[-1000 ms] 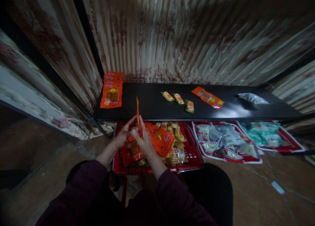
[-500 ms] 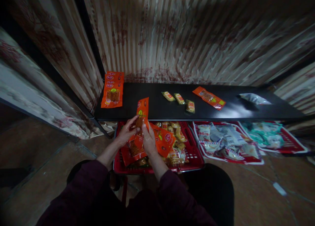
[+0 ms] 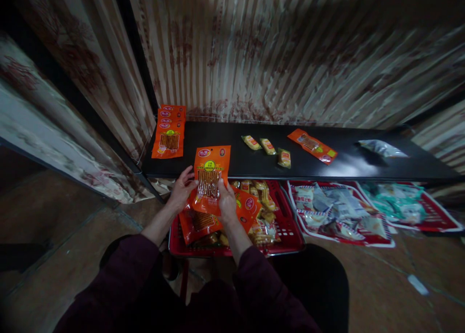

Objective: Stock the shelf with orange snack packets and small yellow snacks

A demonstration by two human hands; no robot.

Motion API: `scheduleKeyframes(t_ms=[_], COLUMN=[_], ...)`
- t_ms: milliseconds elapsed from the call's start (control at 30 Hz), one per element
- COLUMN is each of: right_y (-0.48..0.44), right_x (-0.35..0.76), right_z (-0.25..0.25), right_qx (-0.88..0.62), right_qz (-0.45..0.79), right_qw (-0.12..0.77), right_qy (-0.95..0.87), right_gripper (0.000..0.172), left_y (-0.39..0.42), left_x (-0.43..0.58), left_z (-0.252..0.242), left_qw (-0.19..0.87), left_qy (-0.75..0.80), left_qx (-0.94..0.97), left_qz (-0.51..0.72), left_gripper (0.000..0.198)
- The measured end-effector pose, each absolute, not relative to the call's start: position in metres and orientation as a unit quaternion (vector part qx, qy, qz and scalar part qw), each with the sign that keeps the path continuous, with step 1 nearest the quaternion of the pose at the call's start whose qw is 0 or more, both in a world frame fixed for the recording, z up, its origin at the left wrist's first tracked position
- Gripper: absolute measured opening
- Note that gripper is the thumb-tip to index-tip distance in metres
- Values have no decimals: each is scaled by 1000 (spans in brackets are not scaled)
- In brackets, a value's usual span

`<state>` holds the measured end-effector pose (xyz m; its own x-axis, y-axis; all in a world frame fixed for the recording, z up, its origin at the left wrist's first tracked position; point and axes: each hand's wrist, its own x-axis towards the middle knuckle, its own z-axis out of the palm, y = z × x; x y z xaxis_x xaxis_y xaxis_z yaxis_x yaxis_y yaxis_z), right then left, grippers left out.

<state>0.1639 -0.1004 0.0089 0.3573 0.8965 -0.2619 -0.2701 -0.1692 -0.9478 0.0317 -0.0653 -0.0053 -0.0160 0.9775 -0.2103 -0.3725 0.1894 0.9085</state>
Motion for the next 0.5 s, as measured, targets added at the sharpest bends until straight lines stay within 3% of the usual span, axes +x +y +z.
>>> scheduleKeyframes(t_ms=[167,300,500], right_y=[-100,-97,-93], right_x=[161,161,159], right_z=[7,2,-8], right_qx=[-609,-592,-573], right_qz=[514,524,525], right_qw=[576,567,540], right_qy=[-186,-230,-322], right_gripper=[50,43,39], left_y=[-61,-59,-57], left_x=[29,24,18], left_z=[-11,-6,-1], left_qw=[648,652,643], left_qy=[448,448,448], left_qx=[269,257,245], left_qz=[555,555,572], left_gripper=[53,33,25])
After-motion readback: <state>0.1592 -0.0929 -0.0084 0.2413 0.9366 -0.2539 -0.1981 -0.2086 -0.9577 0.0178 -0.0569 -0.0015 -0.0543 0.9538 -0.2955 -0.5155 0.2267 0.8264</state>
